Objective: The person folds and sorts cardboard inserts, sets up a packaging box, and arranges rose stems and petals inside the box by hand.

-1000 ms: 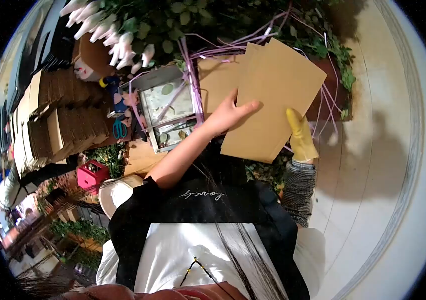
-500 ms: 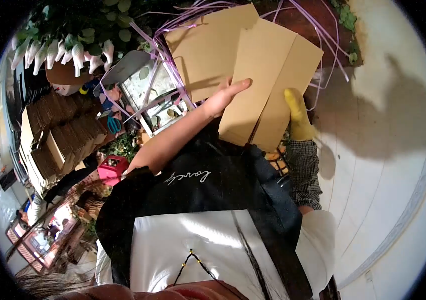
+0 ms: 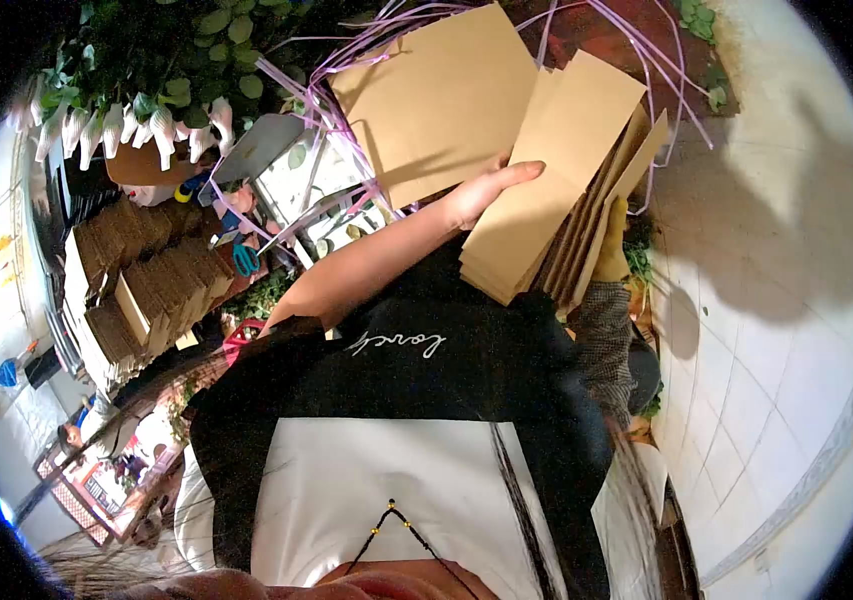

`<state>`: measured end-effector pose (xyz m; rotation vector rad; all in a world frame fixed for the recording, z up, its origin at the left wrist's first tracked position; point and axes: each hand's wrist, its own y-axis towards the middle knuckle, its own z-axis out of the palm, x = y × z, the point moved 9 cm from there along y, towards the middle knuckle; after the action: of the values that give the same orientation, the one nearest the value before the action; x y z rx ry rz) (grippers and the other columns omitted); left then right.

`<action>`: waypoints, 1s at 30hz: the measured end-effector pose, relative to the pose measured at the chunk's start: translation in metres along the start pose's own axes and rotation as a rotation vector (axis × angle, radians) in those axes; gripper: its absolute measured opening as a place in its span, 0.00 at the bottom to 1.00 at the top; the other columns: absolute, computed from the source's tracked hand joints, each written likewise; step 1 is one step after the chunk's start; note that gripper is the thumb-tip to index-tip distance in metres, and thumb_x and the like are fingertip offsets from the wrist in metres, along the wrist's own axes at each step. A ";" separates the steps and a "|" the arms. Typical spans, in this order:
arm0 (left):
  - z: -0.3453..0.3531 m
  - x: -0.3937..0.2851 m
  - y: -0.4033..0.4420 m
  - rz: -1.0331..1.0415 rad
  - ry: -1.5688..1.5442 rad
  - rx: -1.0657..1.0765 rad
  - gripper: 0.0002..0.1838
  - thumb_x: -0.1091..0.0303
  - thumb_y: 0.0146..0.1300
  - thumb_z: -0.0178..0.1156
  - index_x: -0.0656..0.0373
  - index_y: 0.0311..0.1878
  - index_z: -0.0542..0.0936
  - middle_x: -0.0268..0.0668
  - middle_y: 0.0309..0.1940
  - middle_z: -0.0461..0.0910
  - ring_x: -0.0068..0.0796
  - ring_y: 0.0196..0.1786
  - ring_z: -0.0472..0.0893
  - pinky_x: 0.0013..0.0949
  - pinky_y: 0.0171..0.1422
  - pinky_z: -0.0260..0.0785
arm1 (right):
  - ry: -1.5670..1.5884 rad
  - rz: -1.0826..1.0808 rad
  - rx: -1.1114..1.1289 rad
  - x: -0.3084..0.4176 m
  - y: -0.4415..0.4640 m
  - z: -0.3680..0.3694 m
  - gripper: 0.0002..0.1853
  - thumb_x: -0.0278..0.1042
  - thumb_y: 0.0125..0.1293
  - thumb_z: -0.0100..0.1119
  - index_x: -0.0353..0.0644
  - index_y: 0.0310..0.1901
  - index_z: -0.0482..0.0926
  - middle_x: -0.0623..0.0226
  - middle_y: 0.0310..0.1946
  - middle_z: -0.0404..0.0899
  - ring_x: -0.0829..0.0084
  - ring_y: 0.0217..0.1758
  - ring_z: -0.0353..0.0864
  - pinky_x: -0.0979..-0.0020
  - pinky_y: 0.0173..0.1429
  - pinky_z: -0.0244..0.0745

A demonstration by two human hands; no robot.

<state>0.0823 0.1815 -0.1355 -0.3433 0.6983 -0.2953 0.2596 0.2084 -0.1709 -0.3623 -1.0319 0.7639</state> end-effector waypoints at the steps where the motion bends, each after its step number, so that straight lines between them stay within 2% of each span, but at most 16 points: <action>1: 0.006 -0.001 -0.004 -0.005 -0.016 -0.016 0.42 0.54 0.63 0.67 0.62 0.73 0.59 0.47 0.62 0.73 0.38 0.61 0.77 0.42 0.66 0.71 | -0.016 -0.021 -0.008 0.003 -0.005 0.000 0.36 0.59 0.73 0.51 0.39 0.71 0.64 0.56 0.64 0.73 0.62 0.62 0.75 0.64 0.66 0.72; 5: 0.004 0.000 -0.007 0.013 -0.006 0.049 0.41 0.52 0.65 0.65 0.61 0.74 0.60 0.46 0.63 0.73 0.38 0.63 0.76 0.42 0.68 0.69 | -0.075 -0.097 -0.002 0.010 -0.015 0.005 0.35 0.59 0.73 0.50 0.38 0.71 0.64 0.56 0.63 0.74 0.62 0.62 0.76 0.64 0.65 0.73; 7: 0.018 0.016 -0.018 -0.204 -0.305 0.055 0.35 0.49 0.68 0.61 0.60 0.71 0.66 0.44 0.63 0.74 0.36 0.64 0.76 0.41 0.68 0.68 | -0.103 -0.143 -0.005 0.017 -0.023 0.008 0.35 0.58 0.74 0.50 0.38 0.70 0.65 0.56 0.63 0.74 0.62 0.61 0.76 0.64 0.65 0.73; 8: 0.021 0.011 -0.025 -0.201 -0.268 0.065 0.33 0.45 0.69 0.57 0.60 0.68 0.71 0.42 0.63 0.75 0.34 0.63 0.76 0.41 0.68 0.68 | -0.121 -0.166 0.003 0.021 -0.025 0.012 0.35 0.58 0.74 0.50 0.38 0.70 0.65 0.56 0.62 0.74 0.62 0.61 0.76 0.64 0.65 0.73; 9: 0.010 -0.005 -0.037 -0.097 -0.020 -0.078 0.36 0.48 0.68 0.61 0.63 0.70 0.67 0.43 0.64 0.74 0.36 0.65 0.74 0.41 0.69 0.67 | -0.132 -0.200 0.012 0.027 -0.027 0.016 0.35 0.58 0.74 0.50 0.38 0.70 0.65 0.56 0.62 0.74 0.62 0.61 0.77 0.64 0.64 0.73; 11: 0.012 -0.021 -0.038 -0.009 0.057 -0.075 0.40 0.53 0.65 0.66 0.66 0.72 0.62 0.45 0.64 0.72 0.35 0.66 0.72 0.40 0.71 0.65 | -0.186 -0.263 0.030 0.046 -0.036 0.023 0.34 0.58 0.74 0.50 0.37 0.70 0.65 0.56 0.62 0.75 0.62 0.60 0.77 0.64 0.64 0.73; 13: 0.031 -0.070 -0.040 0.379 0.419 -0.060 0.44 0.47 0.64 0.65 0.69 0.73 0.60 0.50 0.69 0.67 0.39 0.70 0.67 0.39 0.75 0.58 | -0.326 -0.221 0.172 0.070 -0.041 0.048 0.33 0.55 0.75 0.49 0.34 0.69 0.66 0.57 0.62 0.75 0.65 0.58 0.78 0.65 0.62 0.74; 14: 0.030 -0.069 -0.036 0.368 0.339 -0.042 0.47 0.48 0.62 0.68 0.72 0.71 0.59 0.50 0.65 0.71 0.39 0.68 0.70 0.38 0.73 0.60 | -0.625 -0.419 0.183 0.077 -0.023 0.024 0.32 0.53 0.75 0.50 0.35 0.69 0.66 0.59 0.62 0.75 0.66 0.59 0.77 0.66 0.63 0.73; 16: 0.022 -0.071 -0.032 0.339 0.438 -0.118 0.46 0.49 0.62 0.68 0.74 0.70 0.60 0.50 0.62 0.72 0.38 0.65 0.71 0.37 0.71 0.62 | -0.255 -0.138 0.148 0.077 -0.034 0.052 0.31 0.50 0.74 0.54 0.39 0.71 0.65 0.63 0.63 0.73 0.69 0.63 0.73 0.68 0.68 0.67; 18: 0.011 -0.078 -0.034 0.317 0.540 -0.210 0.44 0.50 0.62 0.68 0.75 0.68 0.61 0.50 0.60 0.74 0.37 0.63 0.73 0.36 0.69 0.64 | -0.267 -0.109 0.234 0.078 -0.030 0.069 0.32 0.49 0.74 0.55 0.40 0.72 0.64 0.64 0.64 0.72 0.70 0.65 0.71 0.67 0.70 0.65; 21: -0.008 -0.073 -0.034 0.072 0.809 -0.303 0.46 0.46 0.58 0.70 0.80 0.62 0.63 0.53 0.53 0.78 0.37 0.55 0.78 0.35 0.64 0.68 | -0.309 -0.082 0.405 0.074 -0.019 0.094 0.36 0.51 0.71 0.58 0.40 0.73 0.61 0.65 0.67 0.68 0.70 0.68 0.68 0.67 0.72 0.62; 22: -0.003 -0.083 -0.035 0.274 0.862 -0.285 0.53 0.45 0.56 0.70 0.83 0.66 0.58 0.53 0.51 0.80 0.38 0.57 0.79 0.35 0.64 0.69 | -0.410 -0.092 0.387 0.071 -0.014 0.095 0.37 0.51 0.70 0.61 0.39 0.73 0.61 0.64 0.68 0.68 0.70 0.68 0.68 0.67 0.72 0.61; 24: -0.011 -0.075 -0.037 0.225 0.740 -0.381 0.51 0.46 0.55 0.72 0.80 0.64 0.59 0.54 0.52 0.80 0.39 0.57 0.79 0.35 0.64 0.70 | -0.565 -0.080 0.356 0.062 -0.005 0.102 0.41 0.51 0.65 0.67 0.38 0.72 0.62 0.63 0.66 0.69 0.69 0.67 0.69 0.67 0.70 0.63; 26: -0.021 -0.068 -0.047 0.180 0.612 -0.477 0.49 0.47 0.53 0.74 0.77 0.62 0.61 0.55 0.53 0.79 0.41 0.57 0.80 0.36 0.63 0.71 | -0.540 -0.098 0.355 0.056 -0.002 0.113 0.41 0.51 0.64 0.68 0.38 0.71 0.62 0.63 0.65 0.70 0.69 0.66 0.70 0.67 0.69 0.65; 28: -0.018 -0.069 -0.055 0.250 0.535 -0.470 0.44 0.48 0.59 0.71 0.76 0.62 0.62 0.53 0.53 0.79 0.39 0.56 0.80 0.36 0.62 0.72 | -0.529 -0.150 0.315 0.056 -0.005 0.123 0.41 0.54 0.63 0.68 0.38 0.70 0.63 0.62 0.62 0.73 0.68 0.62 0.73 0.66 0.65 0.70; 30: -0.024 -0.069 -0.059 0.278 0.496 -0.475 0.42 0.49 0.62 0.69 0.75 0.63 0.63 0.51 0.54 0.79 0.39 0.55 0.81 0.36 0.62 0.72 | -0.426 -0.087 0.340 0.042 -0.005 0.121 0.42 0.56 0.63 0.66 0.39 0.71 0.63 0.61 0.62 0.73 0.67 0.62 0.73 0.65 0.65 0.70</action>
<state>0.0071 0.1494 -0.0900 -0.6270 1.2970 0.0633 0.1687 0.2265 -0.0825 0.1461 -1.2782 0.9421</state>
